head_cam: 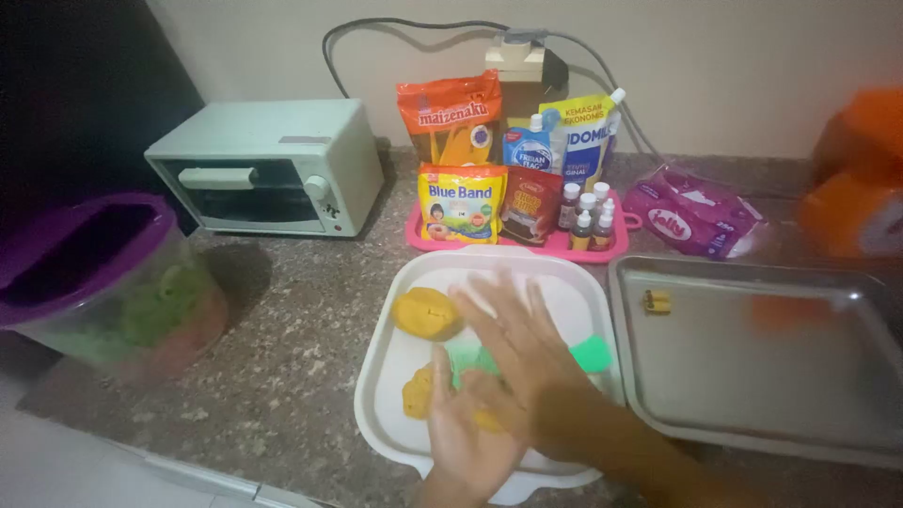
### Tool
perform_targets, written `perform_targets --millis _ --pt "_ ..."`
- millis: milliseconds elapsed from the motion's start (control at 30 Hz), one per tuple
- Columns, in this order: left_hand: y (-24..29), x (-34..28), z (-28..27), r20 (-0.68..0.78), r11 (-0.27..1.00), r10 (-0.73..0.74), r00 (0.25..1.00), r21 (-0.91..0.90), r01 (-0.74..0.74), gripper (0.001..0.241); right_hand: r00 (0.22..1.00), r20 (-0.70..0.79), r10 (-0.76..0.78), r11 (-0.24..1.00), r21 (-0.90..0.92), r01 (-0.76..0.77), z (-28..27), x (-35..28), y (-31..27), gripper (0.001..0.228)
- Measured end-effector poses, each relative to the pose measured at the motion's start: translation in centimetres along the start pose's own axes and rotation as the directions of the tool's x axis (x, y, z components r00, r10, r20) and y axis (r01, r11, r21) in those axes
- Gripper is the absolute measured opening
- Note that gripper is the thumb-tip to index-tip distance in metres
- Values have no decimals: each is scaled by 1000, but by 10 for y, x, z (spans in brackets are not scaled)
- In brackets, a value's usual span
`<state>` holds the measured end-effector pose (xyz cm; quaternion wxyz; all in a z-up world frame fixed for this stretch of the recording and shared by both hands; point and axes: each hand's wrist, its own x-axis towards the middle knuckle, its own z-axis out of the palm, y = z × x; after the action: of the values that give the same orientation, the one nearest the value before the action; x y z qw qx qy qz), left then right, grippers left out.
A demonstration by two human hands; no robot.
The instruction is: Decorating small yellow dough balls using a plastic comb tool to create texture and adding small black seeds.
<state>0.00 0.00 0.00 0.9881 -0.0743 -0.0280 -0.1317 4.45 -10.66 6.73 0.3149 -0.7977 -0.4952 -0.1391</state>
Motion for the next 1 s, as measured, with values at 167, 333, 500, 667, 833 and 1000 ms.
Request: perform_targets --millis 167,333,500,667,833,1000 --pt "24 5 -14 229 969 111 967 192 -157 78 984 -111 -138 990 -55 132 24 -12 2 20" --pt "17 2 -4 323 949 138 936 227 -218 77 986 -144 -86 996 19 89 26 -7 -9 27" --pt "-22 6 -10 175 967 243 954 -116 -225 40 943 -302 141 965 -171 -199 43 -3 17 37" --pt "-26 10 -10 116 977 189 975 -119 -176 49 880 -468 88 890 -359 -280 66 3 -22 33" --pt "-18 4 -7 24 986 135 991 -104 -132 64 710 -638 299 767 -283 -577 78 6 -18 31" --pt "-11 5 -2 -74 990 58 996 -124 -67 87 948 -251 196 966 -116 -231 25 -1 19 33"
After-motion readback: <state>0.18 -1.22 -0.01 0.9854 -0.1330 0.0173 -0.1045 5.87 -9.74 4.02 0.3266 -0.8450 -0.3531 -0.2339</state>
